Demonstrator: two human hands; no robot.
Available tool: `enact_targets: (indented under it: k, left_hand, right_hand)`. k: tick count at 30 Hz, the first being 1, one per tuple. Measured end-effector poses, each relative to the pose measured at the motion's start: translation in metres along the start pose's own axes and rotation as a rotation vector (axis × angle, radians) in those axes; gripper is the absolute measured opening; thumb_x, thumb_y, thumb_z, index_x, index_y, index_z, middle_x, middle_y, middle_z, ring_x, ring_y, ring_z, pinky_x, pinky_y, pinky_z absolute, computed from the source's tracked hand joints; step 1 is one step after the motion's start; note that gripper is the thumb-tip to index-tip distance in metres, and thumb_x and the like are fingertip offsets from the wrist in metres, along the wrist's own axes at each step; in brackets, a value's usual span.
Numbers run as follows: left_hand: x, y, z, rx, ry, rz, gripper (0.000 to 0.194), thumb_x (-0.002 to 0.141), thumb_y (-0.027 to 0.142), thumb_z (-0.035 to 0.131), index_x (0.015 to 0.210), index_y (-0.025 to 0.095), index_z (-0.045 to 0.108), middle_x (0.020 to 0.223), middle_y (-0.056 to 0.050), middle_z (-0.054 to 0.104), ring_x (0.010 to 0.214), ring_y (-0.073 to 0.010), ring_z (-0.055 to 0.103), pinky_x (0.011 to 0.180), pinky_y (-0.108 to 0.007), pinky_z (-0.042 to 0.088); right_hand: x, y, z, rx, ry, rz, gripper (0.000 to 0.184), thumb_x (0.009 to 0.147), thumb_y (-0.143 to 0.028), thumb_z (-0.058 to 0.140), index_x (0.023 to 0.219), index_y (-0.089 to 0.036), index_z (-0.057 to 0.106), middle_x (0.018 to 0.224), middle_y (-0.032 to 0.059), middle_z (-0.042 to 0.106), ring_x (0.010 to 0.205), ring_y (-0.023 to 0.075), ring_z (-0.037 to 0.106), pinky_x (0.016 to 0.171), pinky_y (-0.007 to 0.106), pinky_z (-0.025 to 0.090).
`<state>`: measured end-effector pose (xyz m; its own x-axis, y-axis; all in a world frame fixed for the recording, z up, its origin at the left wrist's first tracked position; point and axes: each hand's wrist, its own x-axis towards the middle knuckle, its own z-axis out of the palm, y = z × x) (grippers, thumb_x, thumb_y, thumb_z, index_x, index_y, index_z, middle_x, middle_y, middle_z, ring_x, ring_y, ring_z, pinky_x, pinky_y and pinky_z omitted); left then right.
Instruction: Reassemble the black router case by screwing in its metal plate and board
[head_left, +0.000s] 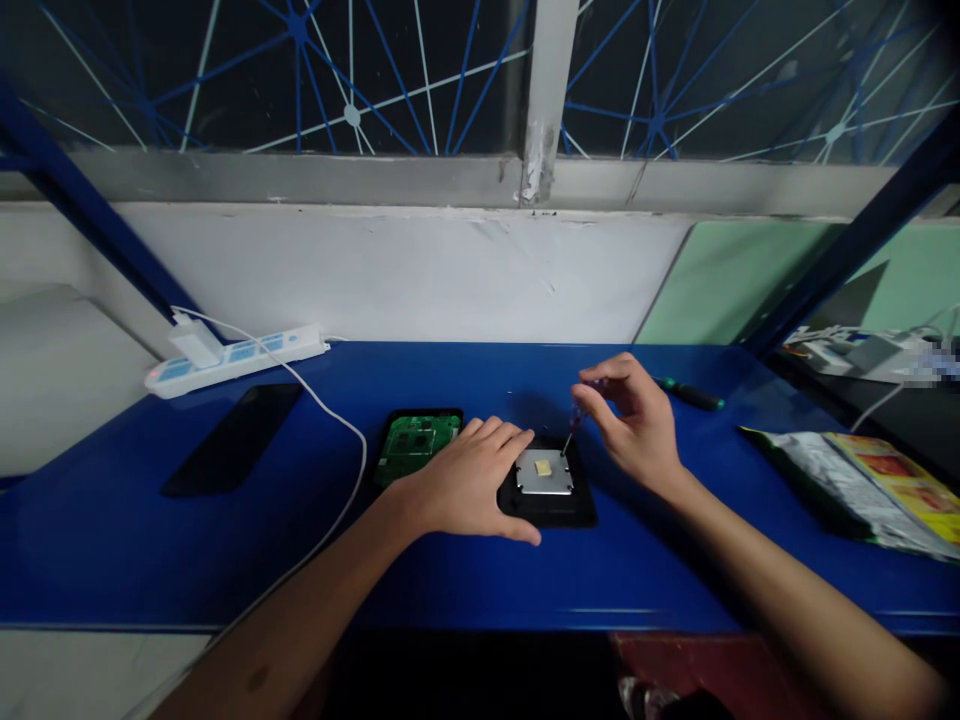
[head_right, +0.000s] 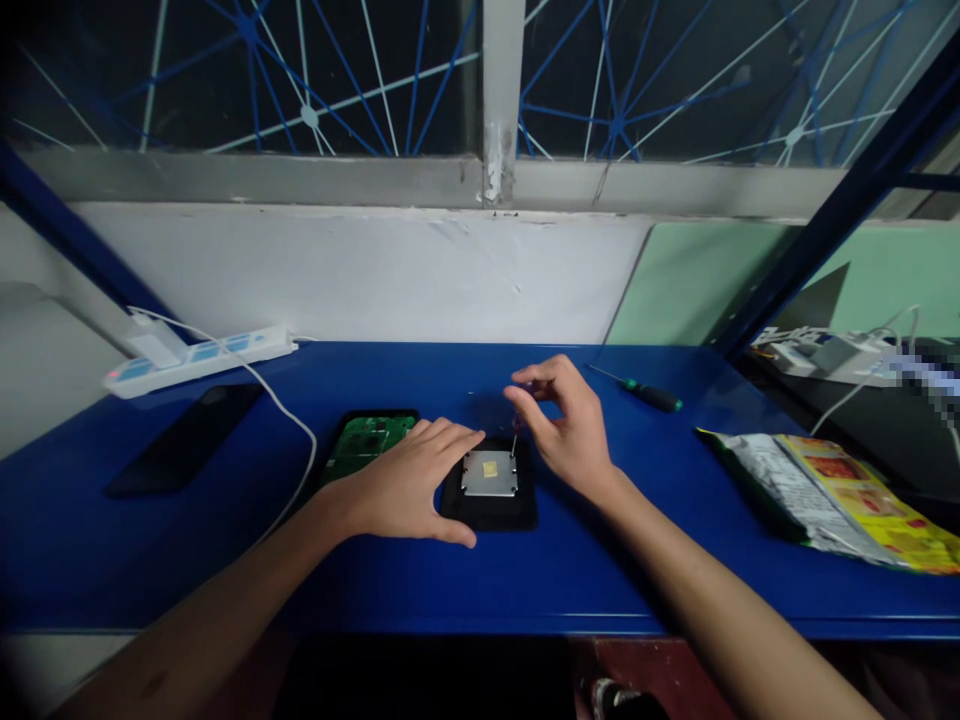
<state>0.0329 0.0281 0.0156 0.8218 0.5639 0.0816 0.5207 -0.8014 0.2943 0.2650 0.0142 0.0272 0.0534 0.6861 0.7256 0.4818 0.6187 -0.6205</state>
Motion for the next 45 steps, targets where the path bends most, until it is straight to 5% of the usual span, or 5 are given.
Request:
enact_targets:
  k: [7,18,31,39,45]
  left_hand:
    - [-0.0003,0.0012,-0.0005,0.001,-0.004,-0.010,0.106,0.070,0.084,0.064,0.149,0.017,0.041,0.143,-0.015,0.052,0.129,-0.0374,0.047,0.113,-0.052,0.030]
    - [-0.0001,0.0006,0.0005,0.026,0.005,0.002,0.106,0.068,0.082,0.067,0.148,0.017,0.042,0.143,-0.015,0.053,0.129,-0.0371,0.047,0.113,-0.051,0.031]
    - [-0.0003,-0.0002,0.0013,0.010,0.016,0.012,0.104,0.070,0.084,0.064,0.149,0.019,0.042,0.141,-0.014,0.054,0.128,-0.0362,0.048,0.112,-0.052,0.031]
    - [0.0001,-0.0005,0.0019,0.030,0.028,0.023,0.105,0.069,0.082,0.068,0.148,0.017,0.043,0.140,-0.014,0.054,0.126,-0.0363,0.049,0.110,-0.051,0.034]
    - [-0.0004,-0.0009,0.0020,0.032,0.037,0.030,0.104,0.068,0.081,0.069,0.147,0.018,0.044,0.138,-0.014,0.056,0.125,-0.0358,0.049,0.111,-0.051,0.032]
  right_hand:
    - [-0.0045,-0.0047,-0.0004,-0.001,-0.076,0.001,0.015,0.101,-0.027,0.048,0.109,-0.024,0.060,0.102,0.0052,0.069,0.082,0.0165,0.071,0.067,0.033,0.060]
    - [-0.0070,0.0006,0.0028,-0.092,-0.114,-0.019,0.018,0.097,-0.028,0.054,0.115,-0.026,0.057,0.103,0.0054,0.058,0.083,0.0173,0.064,0.067,0.036,0.059]
    - [-0.0048,0.0011,-0.0001,-0.119,-0.076,-0.168,0.015,0.093,-0.026,0.064,0.108,-0.028,0.063,0.092,0.0033,0.064,0.075,0.0169,0.064,0.065,0.034,0.056]
    - [-0.0075,-0.0034,0.0002,-0.016,-0.136,-0.078,0.027,0.104,-0.021,0.040,0.122,-0.026,0.059,0.112,0.0055,0.070,0.080,0.0140,0.071,0.067,0.031,0.058]
    - [-0.0031,-0.0009,-0.0004,-0.164,-0.065,-0.193,0.018,0.093,-0.026,0.065,0.111,-0.026,0.066,0.094,0.0039,0.059,0.079,0.0162,0.060,0.066,0.033,0.057]
